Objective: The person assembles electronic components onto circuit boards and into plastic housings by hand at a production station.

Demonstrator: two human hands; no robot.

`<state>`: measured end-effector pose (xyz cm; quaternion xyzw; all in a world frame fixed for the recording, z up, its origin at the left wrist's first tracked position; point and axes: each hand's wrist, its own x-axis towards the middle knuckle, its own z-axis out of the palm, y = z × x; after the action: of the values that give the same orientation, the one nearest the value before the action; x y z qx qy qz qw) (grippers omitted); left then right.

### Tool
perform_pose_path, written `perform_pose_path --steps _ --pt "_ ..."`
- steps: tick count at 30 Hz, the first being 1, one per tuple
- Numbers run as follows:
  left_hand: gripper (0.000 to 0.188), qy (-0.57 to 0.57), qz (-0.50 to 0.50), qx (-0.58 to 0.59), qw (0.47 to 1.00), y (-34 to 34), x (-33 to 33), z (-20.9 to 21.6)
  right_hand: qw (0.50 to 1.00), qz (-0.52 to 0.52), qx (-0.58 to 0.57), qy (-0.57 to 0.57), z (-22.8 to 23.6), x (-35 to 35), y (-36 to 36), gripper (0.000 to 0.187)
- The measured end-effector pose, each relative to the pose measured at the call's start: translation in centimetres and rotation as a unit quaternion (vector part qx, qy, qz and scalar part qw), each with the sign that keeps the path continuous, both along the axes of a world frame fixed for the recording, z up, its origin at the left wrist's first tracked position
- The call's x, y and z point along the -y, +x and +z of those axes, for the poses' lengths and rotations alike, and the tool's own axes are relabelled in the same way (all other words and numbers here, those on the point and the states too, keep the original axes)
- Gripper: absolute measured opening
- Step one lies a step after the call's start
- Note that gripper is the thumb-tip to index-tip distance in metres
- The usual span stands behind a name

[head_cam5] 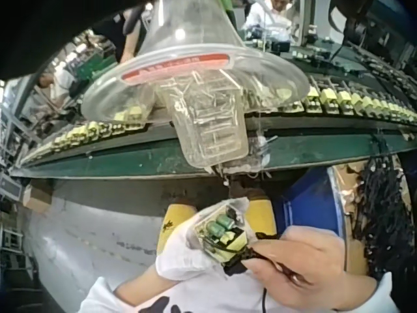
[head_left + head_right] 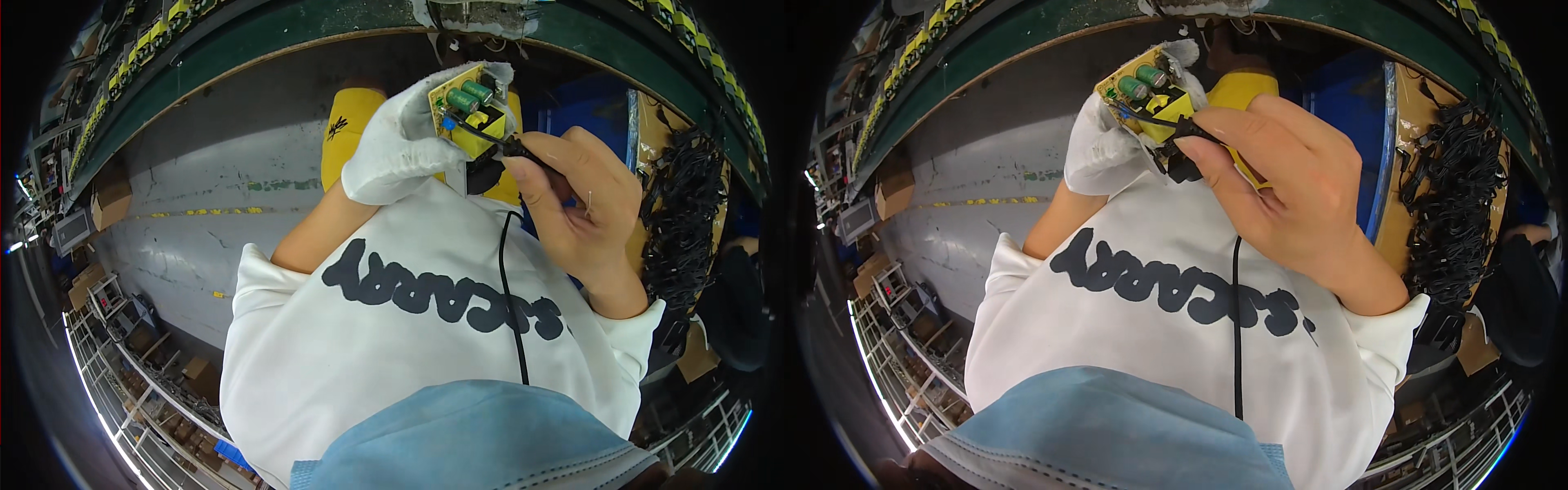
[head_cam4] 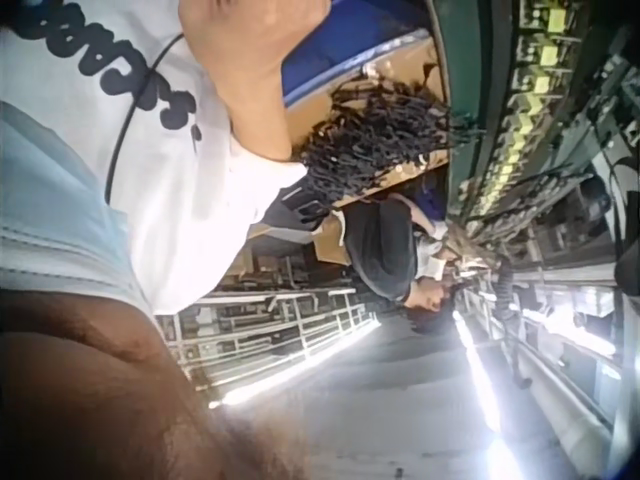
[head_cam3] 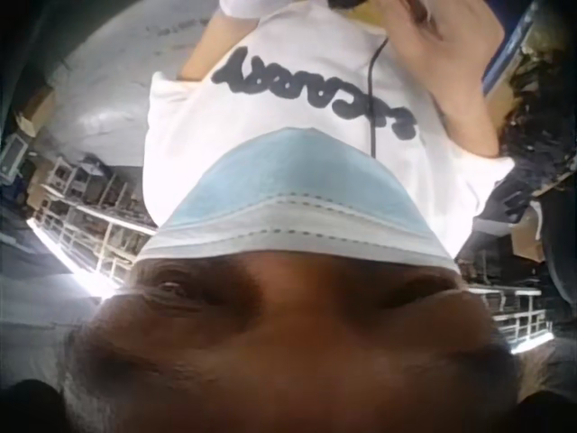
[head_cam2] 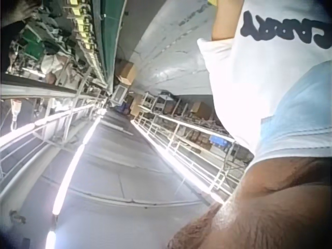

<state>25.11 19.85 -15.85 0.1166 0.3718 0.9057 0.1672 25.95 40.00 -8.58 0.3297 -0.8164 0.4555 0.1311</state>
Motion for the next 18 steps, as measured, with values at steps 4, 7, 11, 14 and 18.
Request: perform_pose_path --steps 4,7,11,14,18 --pt "0.084 -0.016 -0.007 -0.004 1.000 -0.1 -0.3 0.3 1.000 -0.010 0.000 0.001 -0.1 -0.3 -0.2 0.016" --pt "0.084 -0.022 -0.004 -0.007 1.000 0.0 -0.9 0.5 1.000 -0.005 -0.002 0.007 0.2 -0.8 -0.3 0.017" --pt "0.083 -0.024 -0.002 -0.008 1.000 -0.1 -1.2 0.5 1.000 0.001 0.001 0.013 0.3 -1.2 -0.4 0.017" --pt "0.083 -0.025 -0.004 -0.002 1.000 -0.1 -1.2 0.3 1.000 -0.002 -0.002 0.015 0.1 -1.3 -0.4 0.017" --pt "0.083 -0.039 -0.006 -0.007 0.999 -0.3 -1.2 0.1 0.999 -0.018 0.022 0.037 0.4 -1.4 -0.4 0.020"
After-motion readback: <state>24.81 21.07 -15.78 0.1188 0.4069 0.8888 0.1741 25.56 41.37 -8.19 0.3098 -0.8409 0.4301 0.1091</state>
